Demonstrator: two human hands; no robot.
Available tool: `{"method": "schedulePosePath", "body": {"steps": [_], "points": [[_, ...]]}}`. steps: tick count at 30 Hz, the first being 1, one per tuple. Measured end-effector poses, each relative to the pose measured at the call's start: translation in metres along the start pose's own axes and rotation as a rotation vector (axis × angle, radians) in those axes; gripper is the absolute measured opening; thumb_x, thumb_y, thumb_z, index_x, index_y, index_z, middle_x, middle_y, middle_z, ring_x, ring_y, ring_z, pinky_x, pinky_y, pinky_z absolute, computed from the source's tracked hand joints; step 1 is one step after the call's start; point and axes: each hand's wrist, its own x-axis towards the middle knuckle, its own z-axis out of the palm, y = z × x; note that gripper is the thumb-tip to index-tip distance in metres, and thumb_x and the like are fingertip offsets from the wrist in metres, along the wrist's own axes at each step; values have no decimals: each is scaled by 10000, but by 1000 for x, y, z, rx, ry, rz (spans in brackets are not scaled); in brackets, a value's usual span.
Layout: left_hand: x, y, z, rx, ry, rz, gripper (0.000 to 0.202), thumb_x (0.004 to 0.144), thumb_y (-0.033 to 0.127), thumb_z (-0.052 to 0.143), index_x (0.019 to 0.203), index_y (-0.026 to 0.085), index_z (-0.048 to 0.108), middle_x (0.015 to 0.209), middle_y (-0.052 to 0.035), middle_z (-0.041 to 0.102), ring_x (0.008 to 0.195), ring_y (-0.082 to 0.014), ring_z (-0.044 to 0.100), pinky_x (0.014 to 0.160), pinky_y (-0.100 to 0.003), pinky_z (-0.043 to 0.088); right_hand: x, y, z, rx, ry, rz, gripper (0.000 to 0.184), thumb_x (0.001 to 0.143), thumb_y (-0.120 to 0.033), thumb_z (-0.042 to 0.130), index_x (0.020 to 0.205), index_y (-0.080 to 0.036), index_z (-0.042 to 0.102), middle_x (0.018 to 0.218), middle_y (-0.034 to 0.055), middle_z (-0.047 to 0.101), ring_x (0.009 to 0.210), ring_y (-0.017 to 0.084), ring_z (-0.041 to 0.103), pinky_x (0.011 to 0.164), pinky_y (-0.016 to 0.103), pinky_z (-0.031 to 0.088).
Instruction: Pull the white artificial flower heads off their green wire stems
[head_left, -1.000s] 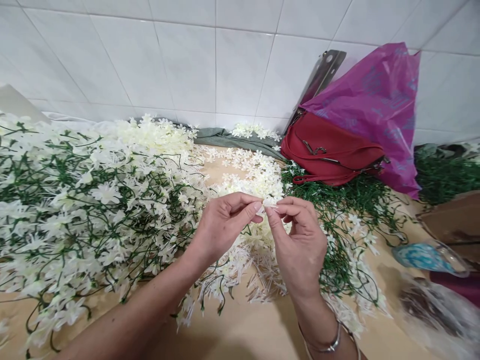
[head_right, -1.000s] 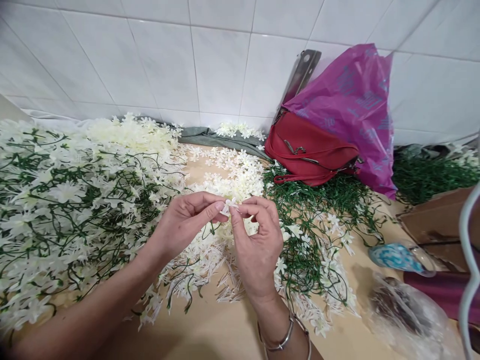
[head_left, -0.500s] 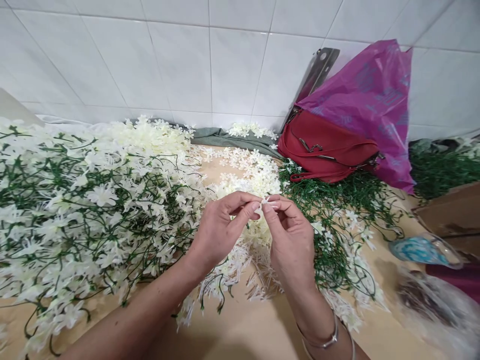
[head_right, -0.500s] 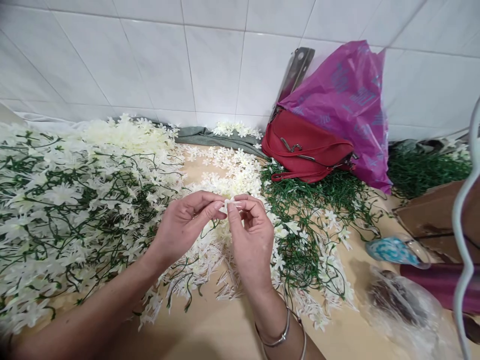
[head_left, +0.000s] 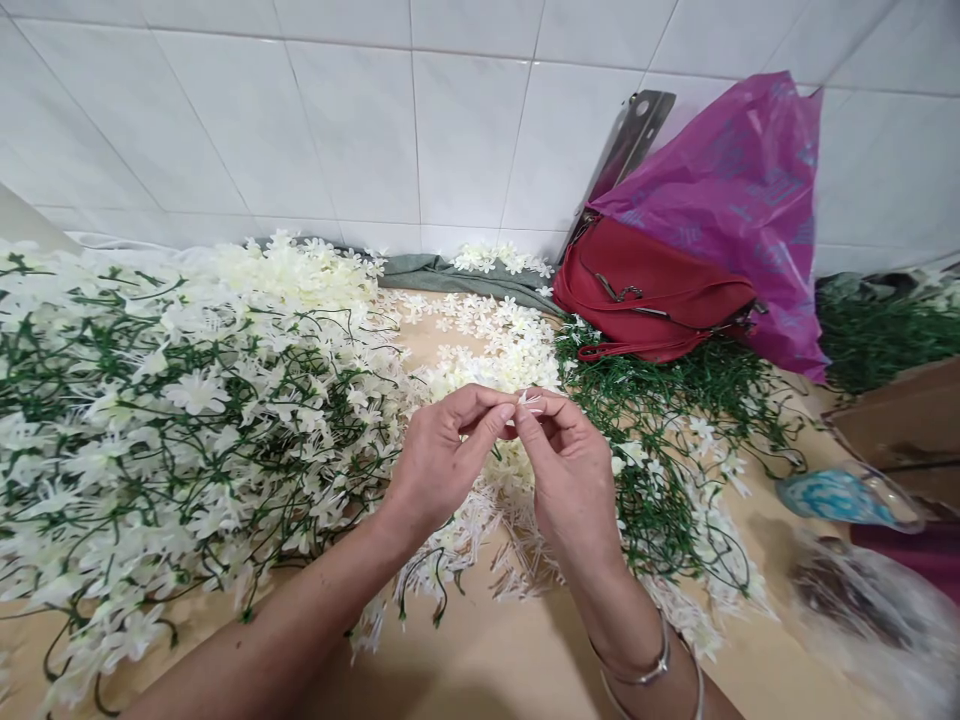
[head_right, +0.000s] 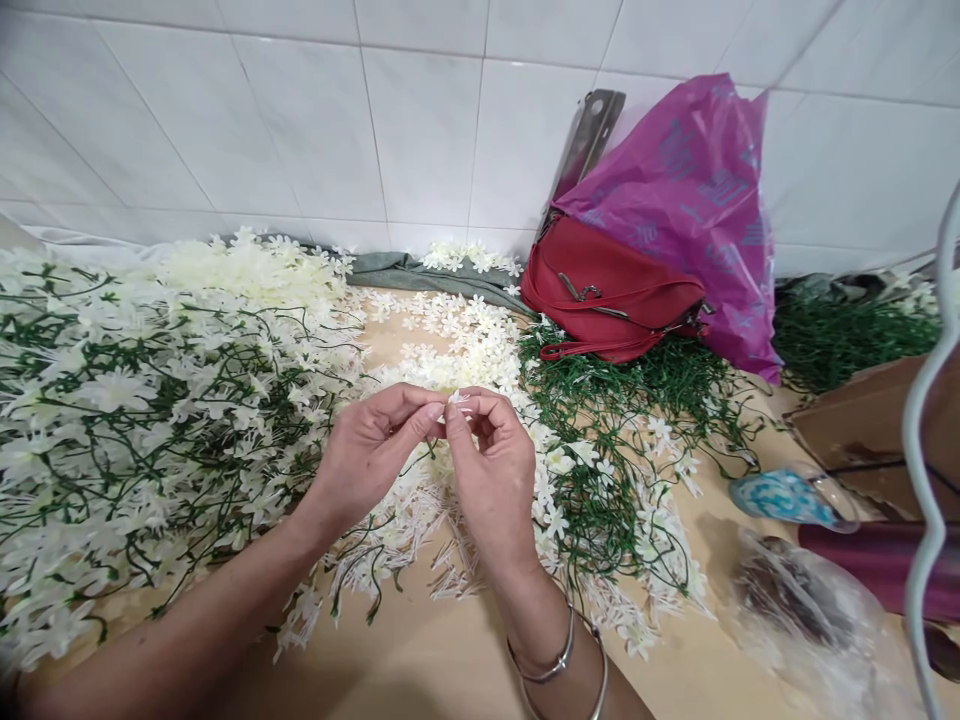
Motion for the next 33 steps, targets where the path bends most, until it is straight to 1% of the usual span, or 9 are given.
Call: {"method": "schedulePosePath", "body": {"steps": [3,5,10,14,17,20,25,30,33], "points": [[1,2,-3,112,-7,55,182,998,328,630,1042,196,747,984,-35,782,897,-168,745,863,-288,606,4,2,-4,4,13,-25,156,862,-308,766,945,-221,667,1035,30,667,895,155,641,833,313,553],[2,5,-6,166,-29,94,168,1009,307,612,1036,200,739,957,-23,778,888,-163,750,838,-272,599,8,3,-8,23,-14,-16,212,843,-294,793,1015,-246,679,1066,27,682,891,153,650,831,316,558],[5,9,-10,182,-67,109,165,1010,282,609,1048,204,750,969,-28,776,910,-166,749,851,-274,593,13,4,-14,53,-82,-57,118,808,-227,823,849,-236,714,1205,47,678,1046,186,673,933,364,546],[6,3,-8,34,-95,70,168,991,297,648,1061,213,776,968,-32,784,910,-169,754,860,-280,600,10,5,-14,-17,-27,-194,95,831,-176,791,840,-236,719,1137,56,713,1118,216,666,995,422,521],[5,1,-5,-101,-58,37,168,965,310,692,1059,210,790,987,-41,794,908,-172,757,870,-290,608,6,4,-14,-40,14,-294,111,855,-134,760,858,-235,715,1098,49,731,1098,210,678,973,412,526],[3,1,-2,-78,-9,42,146,927,304,745,1016,205,806,953,-43,805,904,-175,750,872,-290,601,3,2,-13,-40,27,-345,137,858,-102,748,855,-234,714,1047,36,736,1049,193,687,930,382,536],[1,2,-1,-41,5,68,127,927,297,741,986,210,812,929,-34,806,866,-168,740,846,-288,591,2,1,-11,-44,38,-371,160,853,-79,746,837,-234,711,978,21,725,980,174,685,884,352,539],[4,5,-5,24,-42,66,130,952,280,699,965,183,785,836,-28,769,811,-152,710,792,-265,566,3,-1,-14,-77,11,-387,168,843,-75,757,829,-238,718,942,11,713,944,165,675,846,329,537],[5,8,-8,54,-48,74,130,958,279,689,962,176,768,835,-31,762,810,-153,705,794,-270,557,6,-3,-16,-95,-17,-410,179,834,-72,767,822,-242,711,913,2,705,928,158,673,833,313,536]]}}
